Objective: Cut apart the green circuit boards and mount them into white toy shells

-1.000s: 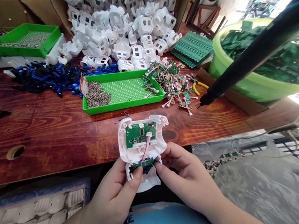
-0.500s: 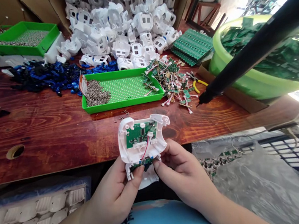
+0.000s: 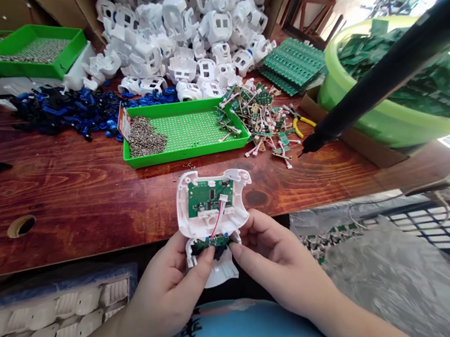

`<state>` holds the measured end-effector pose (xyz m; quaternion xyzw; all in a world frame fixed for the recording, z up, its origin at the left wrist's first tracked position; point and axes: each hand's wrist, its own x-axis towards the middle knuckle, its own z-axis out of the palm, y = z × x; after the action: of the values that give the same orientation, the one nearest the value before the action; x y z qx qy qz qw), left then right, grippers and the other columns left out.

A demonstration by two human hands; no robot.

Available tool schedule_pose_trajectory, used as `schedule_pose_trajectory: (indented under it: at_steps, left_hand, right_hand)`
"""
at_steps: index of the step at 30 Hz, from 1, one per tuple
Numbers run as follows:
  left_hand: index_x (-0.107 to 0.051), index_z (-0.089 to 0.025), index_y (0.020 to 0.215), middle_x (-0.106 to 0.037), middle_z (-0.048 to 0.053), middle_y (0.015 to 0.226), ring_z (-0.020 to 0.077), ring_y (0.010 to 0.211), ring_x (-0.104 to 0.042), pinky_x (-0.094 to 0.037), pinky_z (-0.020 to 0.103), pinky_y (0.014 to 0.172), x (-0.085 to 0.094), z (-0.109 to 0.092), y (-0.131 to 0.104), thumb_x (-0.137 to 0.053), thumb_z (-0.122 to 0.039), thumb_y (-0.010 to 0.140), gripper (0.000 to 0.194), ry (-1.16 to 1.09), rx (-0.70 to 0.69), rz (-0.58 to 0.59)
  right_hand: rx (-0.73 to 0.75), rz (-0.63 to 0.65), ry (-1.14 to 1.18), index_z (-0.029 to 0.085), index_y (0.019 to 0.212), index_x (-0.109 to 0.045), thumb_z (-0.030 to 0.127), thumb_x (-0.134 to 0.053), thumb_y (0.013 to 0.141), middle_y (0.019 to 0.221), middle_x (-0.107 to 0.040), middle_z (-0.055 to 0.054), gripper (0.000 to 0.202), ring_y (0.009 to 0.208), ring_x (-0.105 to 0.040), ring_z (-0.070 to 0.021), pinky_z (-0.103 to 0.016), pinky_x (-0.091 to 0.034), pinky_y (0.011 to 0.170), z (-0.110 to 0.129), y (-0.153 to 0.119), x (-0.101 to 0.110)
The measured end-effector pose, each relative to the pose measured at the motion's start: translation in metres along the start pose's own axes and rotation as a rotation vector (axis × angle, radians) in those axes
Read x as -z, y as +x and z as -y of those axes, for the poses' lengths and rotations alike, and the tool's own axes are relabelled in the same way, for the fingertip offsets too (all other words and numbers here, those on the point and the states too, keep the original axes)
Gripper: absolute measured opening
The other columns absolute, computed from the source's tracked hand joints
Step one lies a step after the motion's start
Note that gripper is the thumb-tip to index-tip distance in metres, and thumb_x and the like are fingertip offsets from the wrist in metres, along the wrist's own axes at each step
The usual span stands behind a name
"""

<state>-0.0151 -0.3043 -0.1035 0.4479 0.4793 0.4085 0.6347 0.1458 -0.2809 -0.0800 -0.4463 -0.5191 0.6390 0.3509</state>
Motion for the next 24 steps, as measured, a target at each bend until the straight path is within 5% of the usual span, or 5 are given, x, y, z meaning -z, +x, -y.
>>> schedule_pose_trajectory:
  at_steps: [12, 24]
  left_hand:
    - [-0.049, -0.023, 0.126, -0.056, 0.002, 0.124, 0.0233, 0.111, -0.053, -0.038, 0.027, 0.096, 0.006, 0.005, -0.001, -0.051, -0.023, 0.084, 0.042, 0.275, -0.139, 0.006]
    - [-0.047, -0.024, 0.127, -0.060, 0.003, 0.120, 0.0206, 0.108, -0.056, -0.045, 0.024, 0.090, 0.002, -0.002, 0.001, -0.053, -0.029, 0.084, 0.044, 0.060, -0.034, -0.043]
  right_hand:
    - [0.030, -0.059, -0.057, 0.019, 0.081, -0.051, 0.012, -0.050, 0.072, 0.069, -0.050, 0.002, 0.012, 0.067, -0.050, -0.0105, -0.020, -0.044, 0.061, -0.002, 0.001, -0.005]
    - [0.016, -0.027, -0.013, 0.019, 0.090, -0.051, 0.020, -0.052, 0.078, 0.080, -0.055, -0.001, 0.012, 0.071, -0.052, -0.0115, -0.024, -0.046, 0.066, -0.002, 0.000, -0.007]
